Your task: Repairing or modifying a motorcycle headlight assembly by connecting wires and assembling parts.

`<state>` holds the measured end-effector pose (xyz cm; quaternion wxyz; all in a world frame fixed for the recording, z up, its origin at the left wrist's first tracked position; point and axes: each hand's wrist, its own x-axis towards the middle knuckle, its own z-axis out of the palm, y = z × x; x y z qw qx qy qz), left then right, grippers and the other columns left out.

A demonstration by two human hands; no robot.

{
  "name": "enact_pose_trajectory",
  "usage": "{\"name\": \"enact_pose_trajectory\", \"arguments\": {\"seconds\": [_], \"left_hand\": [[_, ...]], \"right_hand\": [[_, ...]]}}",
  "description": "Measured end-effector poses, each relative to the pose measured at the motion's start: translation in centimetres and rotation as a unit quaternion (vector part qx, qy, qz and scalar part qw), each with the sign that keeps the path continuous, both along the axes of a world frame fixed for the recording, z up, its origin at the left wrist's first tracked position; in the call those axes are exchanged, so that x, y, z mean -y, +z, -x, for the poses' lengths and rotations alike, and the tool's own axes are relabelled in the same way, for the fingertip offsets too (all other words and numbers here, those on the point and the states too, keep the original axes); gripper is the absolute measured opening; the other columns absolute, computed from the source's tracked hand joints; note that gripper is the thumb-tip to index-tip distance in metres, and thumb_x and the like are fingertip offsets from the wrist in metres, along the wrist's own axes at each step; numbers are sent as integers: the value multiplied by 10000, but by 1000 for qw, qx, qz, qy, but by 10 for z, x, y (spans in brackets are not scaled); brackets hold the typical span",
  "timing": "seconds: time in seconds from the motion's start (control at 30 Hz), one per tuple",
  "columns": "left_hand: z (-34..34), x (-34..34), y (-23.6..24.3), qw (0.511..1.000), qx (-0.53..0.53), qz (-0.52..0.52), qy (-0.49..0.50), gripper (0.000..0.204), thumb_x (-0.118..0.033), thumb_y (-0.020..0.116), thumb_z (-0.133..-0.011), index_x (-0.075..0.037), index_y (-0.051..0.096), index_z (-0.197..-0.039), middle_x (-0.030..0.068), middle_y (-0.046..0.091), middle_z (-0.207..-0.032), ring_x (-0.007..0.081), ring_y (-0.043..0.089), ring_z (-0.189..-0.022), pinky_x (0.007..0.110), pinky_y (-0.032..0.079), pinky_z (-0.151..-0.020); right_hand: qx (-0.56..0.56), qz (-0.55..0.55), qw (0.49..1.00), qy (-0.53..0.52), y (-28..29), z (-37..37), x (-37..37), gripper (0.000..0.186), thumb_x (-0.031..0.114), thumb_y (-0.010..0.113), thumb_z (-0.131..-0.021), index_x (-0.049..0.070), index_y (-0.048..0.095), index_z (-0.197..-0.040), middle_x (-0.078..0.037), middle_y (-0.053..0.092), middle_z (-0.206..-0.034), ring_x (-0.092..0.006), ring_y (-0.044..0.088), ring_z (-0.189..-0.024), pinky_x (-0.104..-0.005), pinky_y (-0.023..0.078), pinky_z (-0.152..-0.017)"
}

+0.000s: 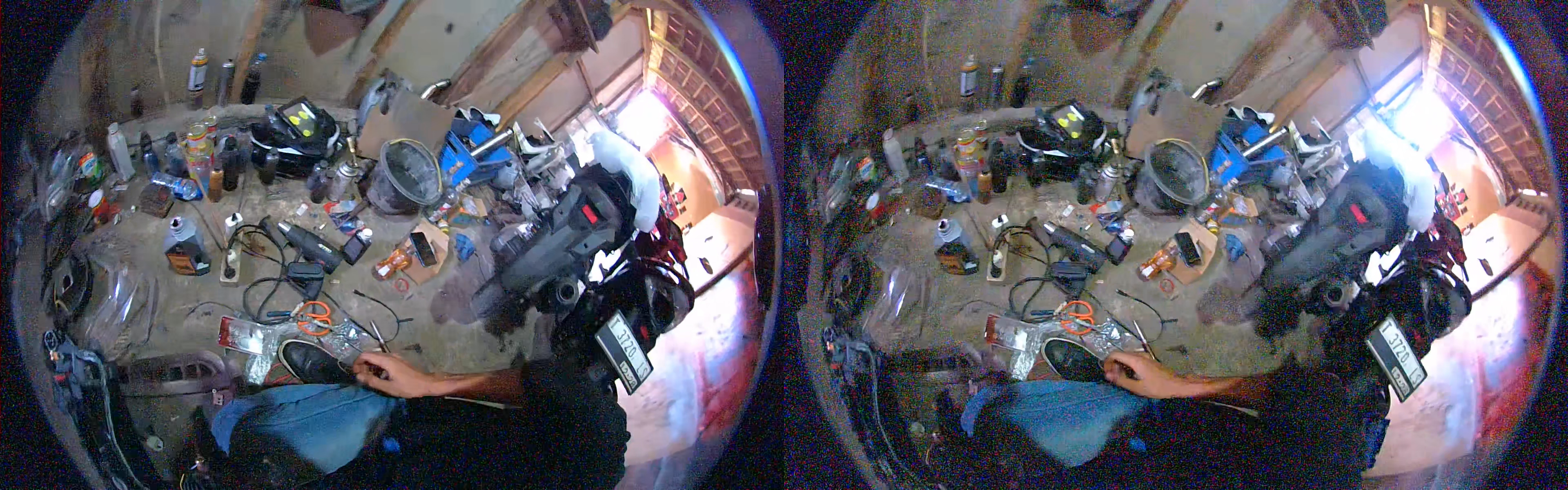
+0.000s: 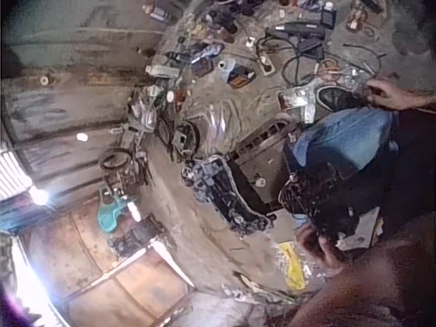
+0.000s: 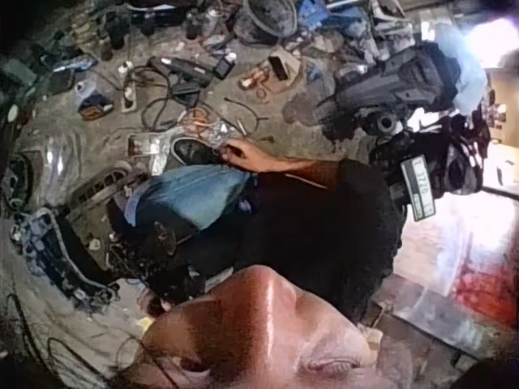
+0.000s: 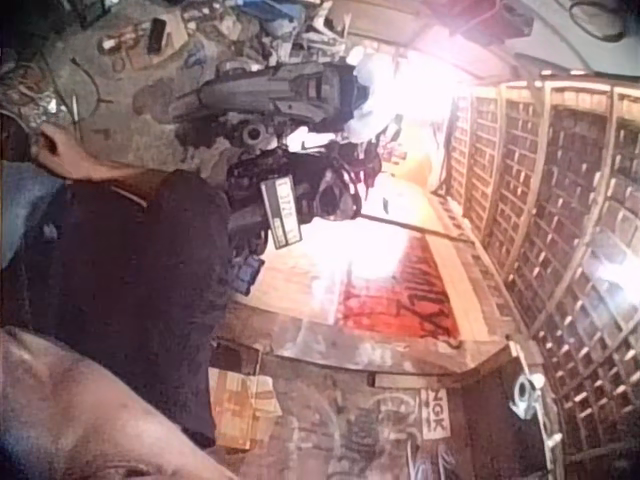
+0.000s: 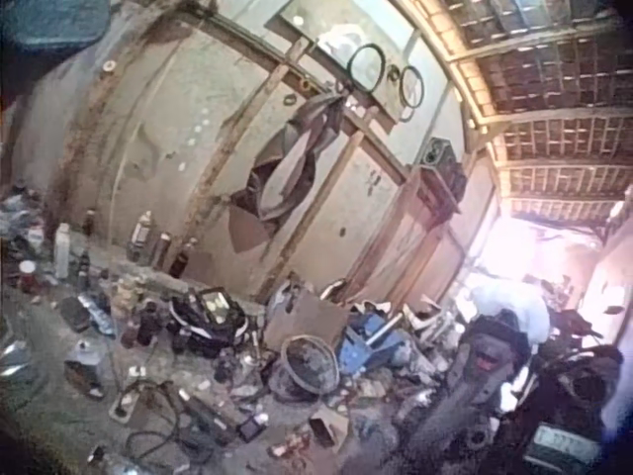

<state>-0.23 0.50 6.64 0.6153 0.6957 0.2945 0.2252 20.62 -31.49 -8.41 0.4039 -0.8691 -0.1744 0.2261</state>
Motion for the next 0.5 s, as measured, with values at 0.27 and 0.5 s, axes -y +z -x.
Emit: {"name": "enact_pose_trajectory", "arguments": {"seconds": [0.27, 0.5], "left_hand": [[-6, 1, 0, 999, 0, 13, -31, 473, -409, 671, -977, 0, 603, -1205, 120, 601, -1140, 230, 556, -1008, 380, 459, -902], [-7, 7, 3, 999, 16, 21, -25, 501, -448, 663, -984, -11, 604, -1222, 105, 604, -1129, 211, 556, -968, 353, 464, -868]], "right_hand": [[-130, -116, 953, 249, 65, 32, -30, 294, 204, 662, -980, -10, 630, -780, -162, 638, -770, -260, 655, -720, -430, 479, -618], [-91, 52, 872, 478, 44, 61, -20, 228, 120, 631, -843, -67, 644, -972, -289, 672, -969, -451, 682, -925, -512, 550, -781]]}}
